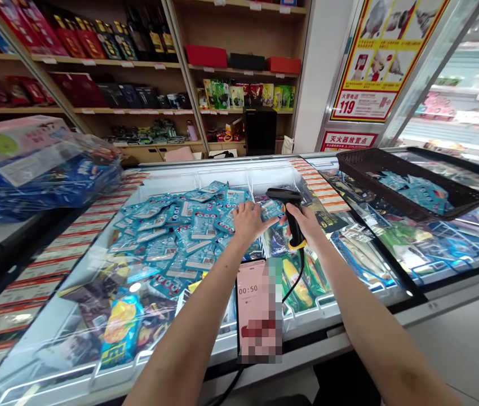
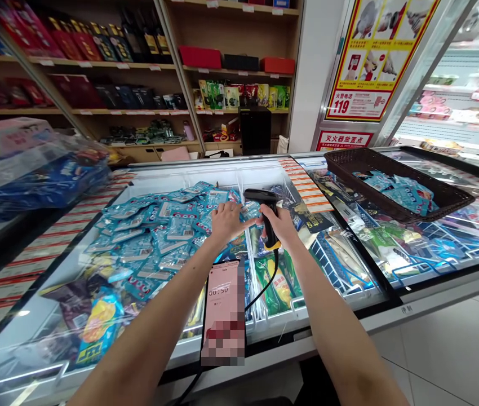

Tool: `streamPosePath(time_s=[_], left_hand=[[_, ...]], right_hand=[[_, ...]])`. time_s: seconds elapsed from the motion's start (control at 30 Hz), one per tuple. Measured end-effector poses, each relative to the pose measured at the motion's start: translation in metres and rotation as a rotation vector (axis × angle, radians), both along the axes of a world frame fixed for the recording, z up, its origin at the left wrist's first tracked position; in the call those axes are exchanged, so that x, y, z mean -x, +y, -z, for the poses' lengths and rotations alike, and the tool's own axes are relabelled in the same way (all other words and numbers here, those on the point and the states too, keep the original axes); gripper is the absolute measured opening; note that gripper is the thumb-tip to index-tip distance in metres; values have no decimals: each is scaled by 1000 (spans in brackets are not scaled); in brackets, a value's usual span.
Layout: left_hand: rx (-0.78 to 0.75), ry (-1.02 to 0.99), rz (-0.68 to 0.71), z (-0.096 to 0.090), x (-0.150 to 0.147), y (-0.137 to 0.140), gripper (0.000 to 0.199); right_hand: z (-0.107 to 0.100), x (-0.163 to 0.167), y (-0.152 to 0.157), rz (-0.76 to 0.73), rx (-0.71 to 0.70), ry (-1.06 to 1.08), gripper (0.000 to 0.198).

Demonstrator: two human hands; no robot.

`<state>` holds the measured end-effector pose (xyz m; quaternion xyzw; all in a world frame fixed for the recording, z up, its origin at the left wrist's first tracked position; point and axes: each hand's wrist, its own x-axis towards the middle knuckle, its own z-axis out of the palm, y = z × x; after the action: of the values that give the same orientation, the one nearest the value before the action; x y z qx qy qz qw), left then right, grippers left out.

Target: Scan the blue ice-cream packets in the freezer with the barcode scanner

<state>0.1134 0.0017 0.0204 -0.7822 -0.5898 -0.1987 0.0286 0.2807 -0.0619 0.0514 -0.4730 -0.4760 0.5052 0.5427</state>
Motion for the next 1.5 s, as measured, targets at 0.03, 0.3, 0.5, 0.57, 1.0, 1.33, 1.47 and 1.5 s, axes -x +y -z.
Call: streamPosePath(time_s=[0.03, 0.3, 0.5, 0.57, 1.0, 1.33, 1.47, 1.5], left_hand=[[7, -34, 3, 0, 1, 1, 66], [112, -693, 122, 0, 35, -1, 68], [150, -1032, 162, 3, 44, 2, 63], [160, -1062, 179, 3, 44, 3, 47], [59, -840, 88, 9, 45, 2, 24], [52, -758, 69, 9, 44, 0, 17], [69, -764, 66, 8, 43, -2, 15], [72, -768, 69, 7, 43, -2, 15]], right_hand=[[0, 0, 1, 8, 6, -4, 46], [3, 3, 0, -27, 1, -54, 47], [5, 6, -3, -118, -69, -159, 47], [5, 7, -5, -144, -92, -217, 47], [1, 16, -12, -156, -153, -379, 48], [-1, 22, -17, -206, -174, -357, 44], [-1, 23, -18, -221, -191, -355, 43], [-1, 23, -18, -220, -190, -354, 43]])
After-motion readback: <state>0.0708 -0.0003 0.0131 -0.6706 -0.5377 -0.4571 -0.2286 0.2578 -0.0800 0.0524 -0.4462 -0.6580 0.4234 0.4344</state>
